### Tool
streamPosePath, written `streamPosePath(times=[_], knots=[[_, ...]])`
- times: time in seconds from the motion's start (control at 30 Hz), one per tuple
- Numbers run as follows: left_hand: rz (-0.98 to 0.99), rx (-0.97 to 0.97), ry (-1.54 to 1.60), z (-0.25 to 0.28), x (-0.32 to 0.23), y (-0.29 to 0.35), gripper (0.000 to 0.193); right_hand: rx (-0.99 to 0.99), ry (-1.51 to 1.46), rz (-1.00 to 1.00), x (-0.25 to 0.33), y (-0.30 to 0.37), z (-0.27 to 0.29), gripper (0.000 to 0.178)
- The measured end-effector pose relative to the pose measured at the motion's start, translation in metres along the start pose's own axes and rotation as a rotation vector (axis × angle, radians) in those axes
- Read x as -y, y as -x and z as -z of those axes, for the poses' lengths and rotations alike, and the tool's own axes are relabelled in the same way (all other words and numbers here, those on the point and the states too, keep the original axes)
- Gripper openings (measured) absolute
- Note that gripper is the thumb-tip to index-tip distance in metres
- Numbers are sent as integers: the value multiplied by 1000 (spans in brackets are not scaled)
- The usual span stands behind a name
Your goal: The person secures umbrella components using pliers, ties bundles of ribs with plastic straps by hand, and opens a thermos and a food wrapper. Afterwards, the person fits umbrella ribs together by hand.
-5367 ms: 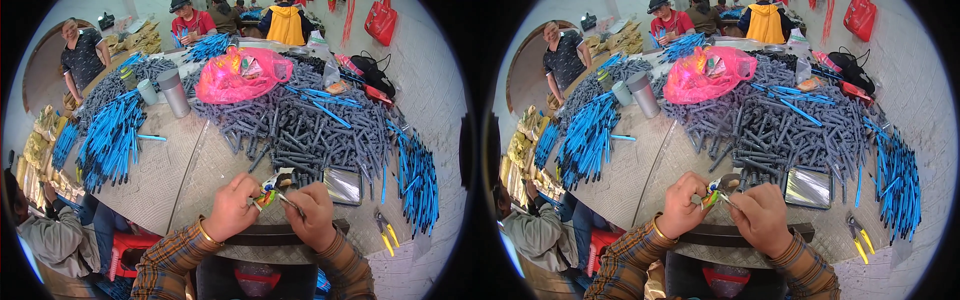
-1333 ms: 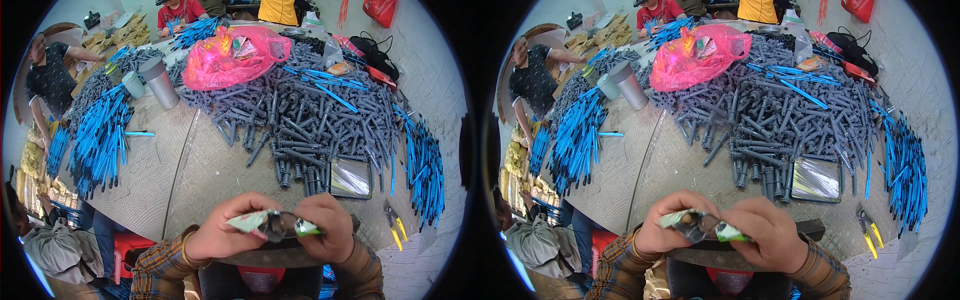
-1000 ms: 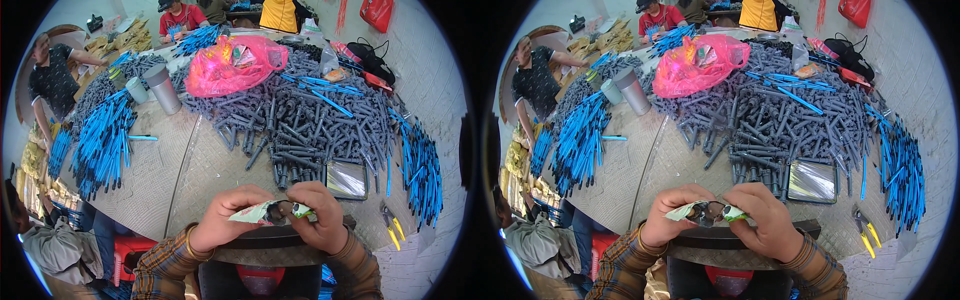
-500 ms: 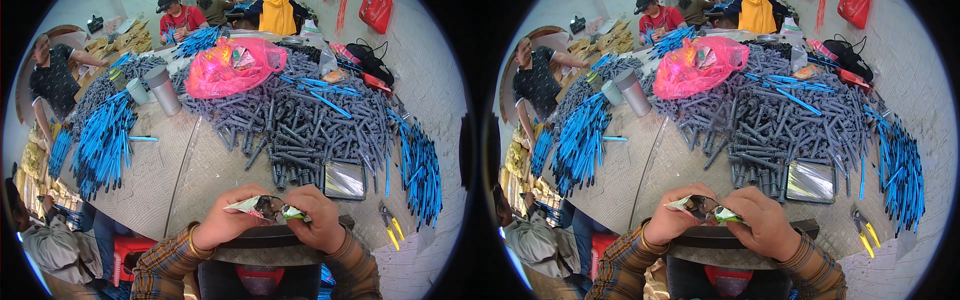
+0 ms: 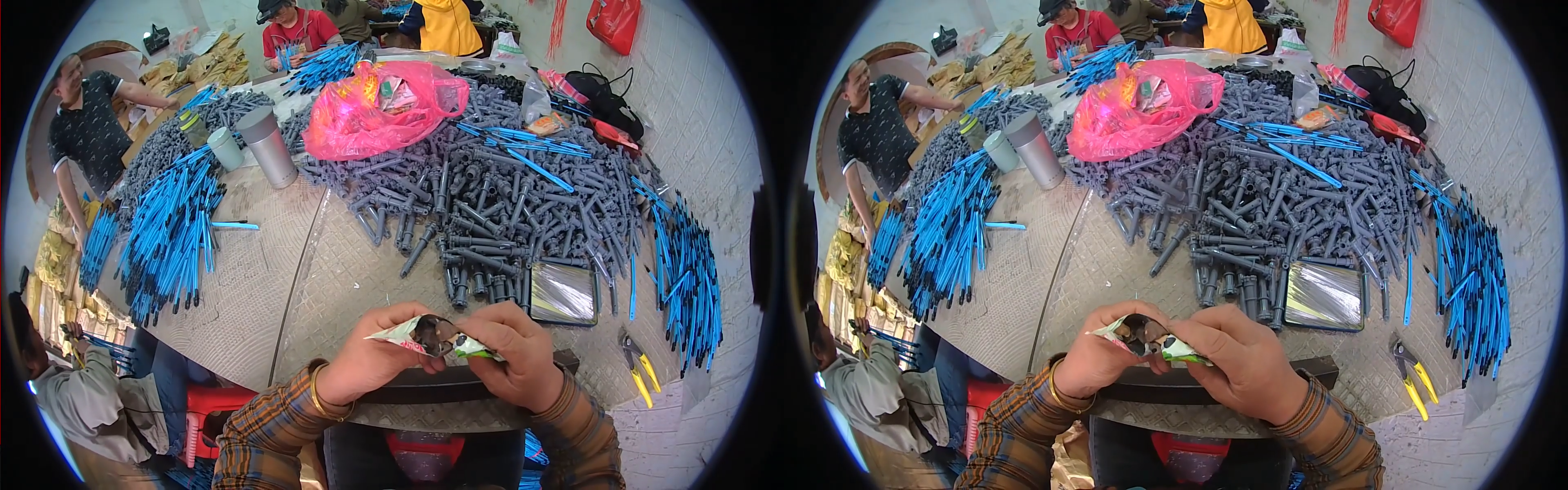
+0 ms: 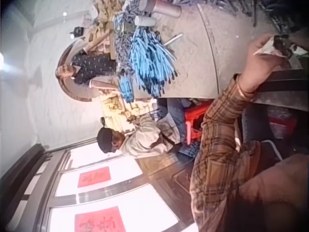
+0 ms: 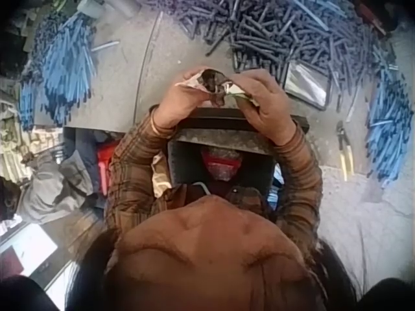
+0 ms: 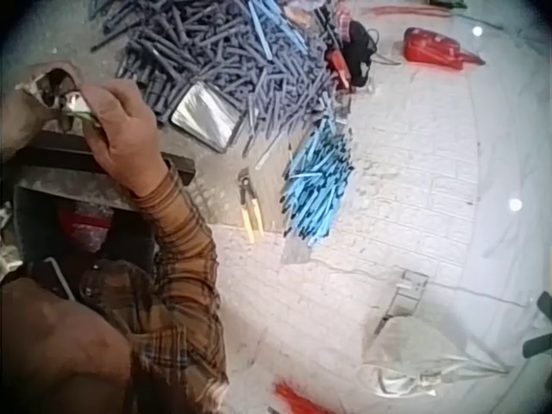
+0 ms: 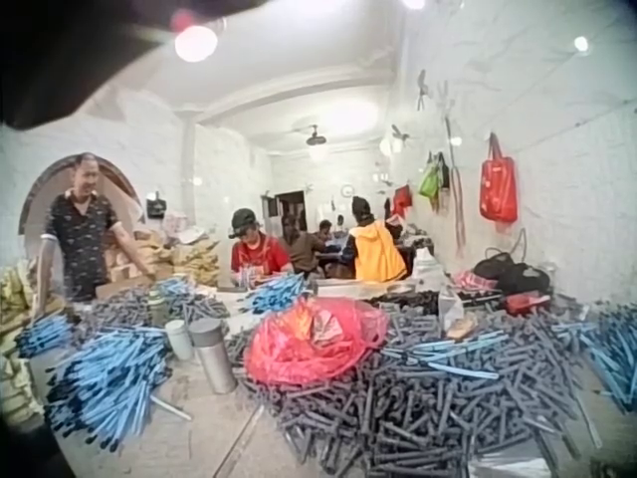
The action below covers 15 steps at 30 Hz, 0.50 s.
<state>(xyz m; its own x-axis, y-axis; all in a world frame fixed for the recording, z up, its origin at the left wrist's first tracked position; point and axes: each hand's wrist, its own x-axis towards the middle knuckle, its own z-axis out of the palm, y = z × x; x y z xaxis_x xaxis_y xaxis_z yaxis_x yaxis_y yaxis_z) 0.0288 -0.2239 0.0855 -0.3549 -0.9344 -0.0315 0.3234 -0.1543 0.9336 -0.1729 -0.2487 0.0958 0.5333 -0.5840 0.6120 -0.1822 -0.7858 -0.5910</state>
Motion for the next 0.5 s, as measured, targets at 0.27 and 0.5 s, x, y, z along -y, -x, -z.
streamPosePath(times=[0.27,0.5], knots=[[-25,37,128,5,6,-1,23,-29,-8,19,1,-1,-1,38],[-204,24,-230,3,2,-2,18,18,20,39,1,-1,0,50]])
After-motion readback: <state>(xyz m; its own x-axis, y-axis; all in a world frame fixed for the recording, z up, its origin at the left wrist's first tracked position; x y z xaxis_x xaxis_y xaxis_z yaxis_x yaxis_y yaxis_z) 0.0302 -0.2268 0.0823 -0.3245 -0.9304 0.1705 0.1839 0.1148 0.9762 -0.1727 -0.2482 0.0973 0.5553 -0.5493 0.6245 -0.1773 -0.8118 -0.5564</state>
